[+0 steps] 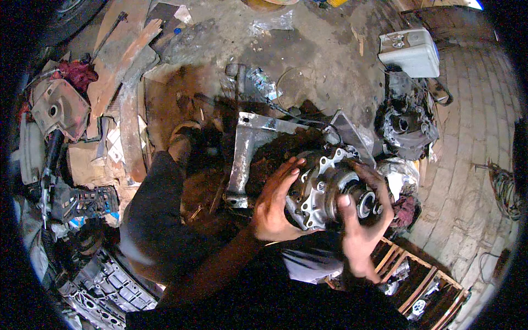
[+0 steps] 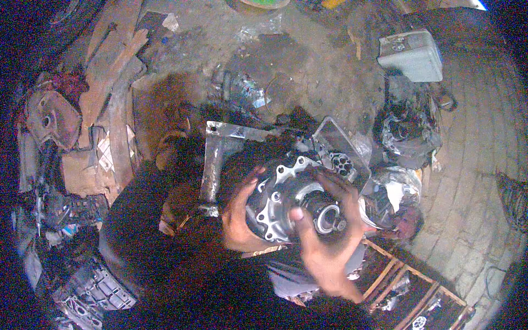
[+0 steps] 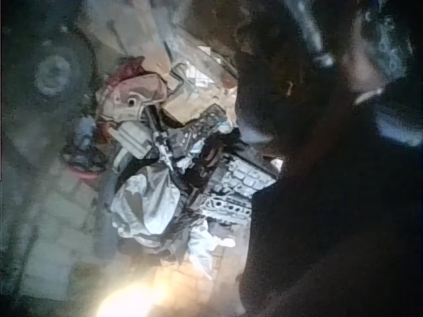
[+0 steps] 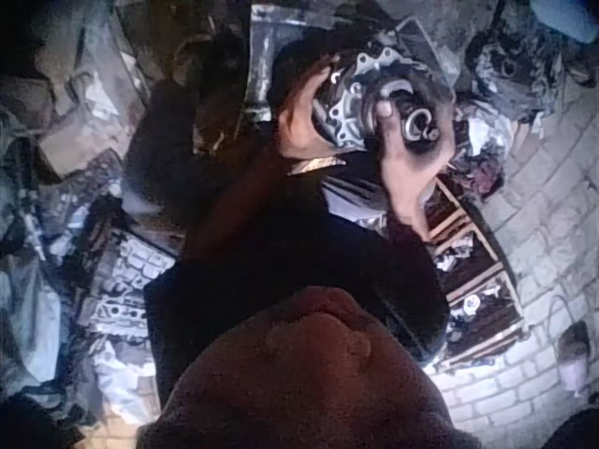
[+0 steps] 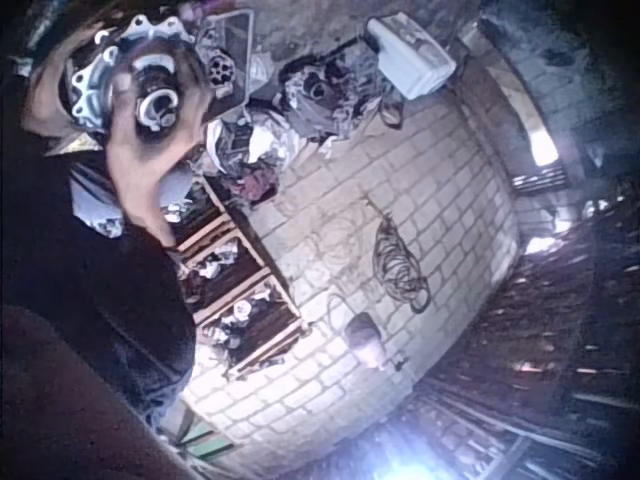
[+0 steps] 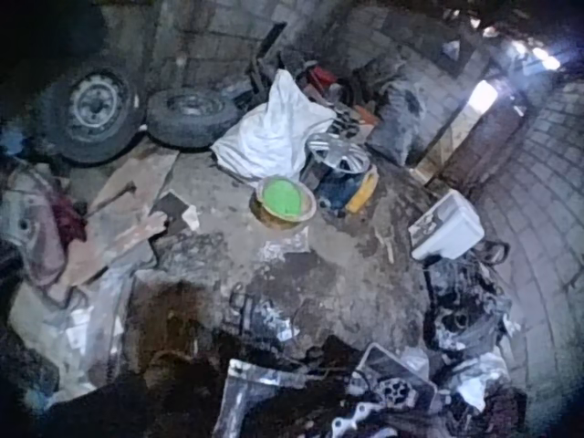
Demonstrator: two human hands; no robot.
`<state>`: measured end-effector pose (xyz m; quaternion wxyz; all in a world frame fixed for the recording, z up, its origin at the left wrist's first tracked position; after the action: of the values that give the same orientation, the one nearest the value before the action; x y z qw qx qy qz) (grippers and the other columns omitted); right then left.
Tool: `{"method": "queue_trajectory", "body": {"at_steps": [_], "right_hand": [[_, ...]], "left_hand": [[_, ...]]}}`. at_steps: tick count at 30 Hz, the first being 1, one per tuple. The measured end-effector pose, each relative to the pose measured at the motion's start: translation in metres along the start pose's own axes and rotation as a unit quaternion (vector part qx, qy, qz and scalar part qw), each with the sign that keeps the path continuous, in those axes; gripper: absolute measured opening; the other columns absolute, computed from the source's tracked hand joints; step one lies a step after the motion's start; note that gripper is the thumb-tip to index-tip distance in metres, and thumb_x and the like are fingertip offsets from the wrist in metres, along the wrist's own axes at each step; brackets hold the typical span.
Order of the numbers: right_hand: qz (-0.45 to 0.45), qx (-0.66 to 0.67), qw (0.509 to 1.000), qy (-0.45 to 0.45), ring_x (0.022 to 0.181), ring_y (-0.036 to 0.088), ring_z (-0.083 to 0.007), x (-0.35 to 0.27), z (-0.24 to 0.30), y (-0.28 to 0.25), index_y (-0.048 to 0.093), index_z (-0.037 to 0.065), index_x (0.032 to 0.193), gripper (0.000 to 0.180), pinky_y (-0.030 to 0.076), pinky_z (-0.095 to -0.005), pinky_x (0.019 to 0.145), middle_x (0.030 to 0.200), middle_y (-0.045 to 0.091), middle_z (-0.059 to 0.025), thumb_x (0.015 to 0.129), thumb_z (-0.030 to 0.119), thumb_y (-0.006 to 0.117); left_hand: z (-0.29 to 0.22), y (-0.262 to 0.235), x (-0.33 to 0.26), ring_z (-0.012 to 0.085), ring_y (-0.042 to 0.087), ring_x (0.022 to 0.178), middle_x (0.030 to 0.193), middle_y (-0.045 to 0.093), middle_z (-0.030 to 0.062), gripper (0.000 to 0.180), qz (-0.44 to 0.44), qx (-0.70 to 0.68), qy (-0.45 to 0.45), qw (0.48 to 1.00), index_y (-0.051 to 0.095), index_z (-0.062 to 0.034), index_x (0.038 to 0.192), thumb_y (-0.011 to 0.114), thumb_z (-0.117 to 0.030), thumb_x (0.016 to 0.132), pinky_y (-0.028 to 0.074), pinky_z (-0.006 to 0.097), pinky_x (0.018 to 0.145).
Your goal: The person sits on the floor and assembles engine components. They place a gasket on a housing, insert ball bearings one by one into a bearing race, and handle various metal parts and tools on the floor.
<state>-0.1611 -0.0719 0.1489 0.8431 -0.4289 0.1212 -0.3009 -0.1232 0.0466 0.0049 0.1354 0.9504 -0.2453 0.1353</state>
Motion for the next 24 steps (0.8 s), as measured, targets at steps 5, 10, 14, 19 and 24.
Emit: {"method": "queue_trajectory", "body": {"at_steps": [5,10,14,19,24], "right_hand": [[-0.089,0.027,0.995,0.042,0.105,0.065,-0.0293,-0.004,0.0,0.018,0.067,-0.004,0.111,0.034,0.047,-0.0377,0.097,0.109,0.069,-0.0192,0.084,0.015,0.073],[-0.052,0.013,0.996,-0.074,0.101,0.067,-0.031,0.007,-0.004,0.012,0.071,-0.004,0.1,0.022,0.049,-0.0397,0.094,0.106,0.07,-0.0209,0.085,0.012,0.069],[-0.037,0.031,0.992,-0.12,0.098,0.068,-0.0336,0.01,-0.013,0.006,0.072,-0.006,0.094,0.019,0.052,-0.0419,0.091,0.098,0.072,-0.0218,0.082,0.009,0.068],[0.058,0.036,0.979,-0.192,0.093,0.07,-0.0356,0.027,-0.005,0.003,0.073,-0.004,0.09,0.018,0.055,-0.0426,0.086,0.092,0.074,-0.0177,0.075,0.005,0.071],[0.085,0.041,0.97,-0.224,0.088,0.07,-0.0333,0.033,-0.007,0.002,0.074,-0.002,0.086,0.016,0.055,-0.0415,0.083,0.09,0.074,-0.0174,0.073,0.004,0.07]], "left_hand": [[-0.006,-0.004,0.002,0.0448,0.045,0.136,0.146,0.045,0.0267,0.11,0.003,0.006,0.0,1.0,0.035,0.0019,0.145,0.096,-0.031,0.06,0.035,0.051,0.114],[-0.001,0.001,0.0,0.0451,0.048,0.133,0.144,0.048,0.0285,0.108,-0.012,0.003,0.003,1.0,0.037,0.0032,0.143,0.096,-0.031,0.06,0.038,0.052,0.112],[0.003,0.003,0.0,0.0459,0.052,0.129,0.14,0.051,0.0297,0.104,-0.03,0.025,0.029,0.999,0.04,0.0046,0.141,0.095,-0.029,0.06,0.041,0.052,0.11],[0.007,0.008,-0.008,0.0461,0.052,0.129,0.14,0.051,0.0303,0.102,-0.061,0.025,0.021,0.998,0.041,0.0057,0.14,0.095,-0.028,0.059,0.041,0.052,0.11],[0.013,0.002,-0.014,0.0462,0.051,0.13,0.139,0.052,0.0303,0.103,-0.032,0.02,0.02,0.999,0.041,0.0067,0.14,0.094,-0.029,0.059,0.039,0.051,0.111]]}}
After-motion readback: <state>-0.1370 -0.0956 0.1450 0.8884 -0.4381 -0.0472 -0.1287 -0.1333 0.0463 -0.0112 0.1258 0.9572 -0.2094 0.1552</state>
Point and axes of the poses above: each hand's wrist, its own x-axis towards the middle knuckle, its own y-axis out of the palm, z = x × y, the point moved 3 cm from there along x, towards the middle knuckle
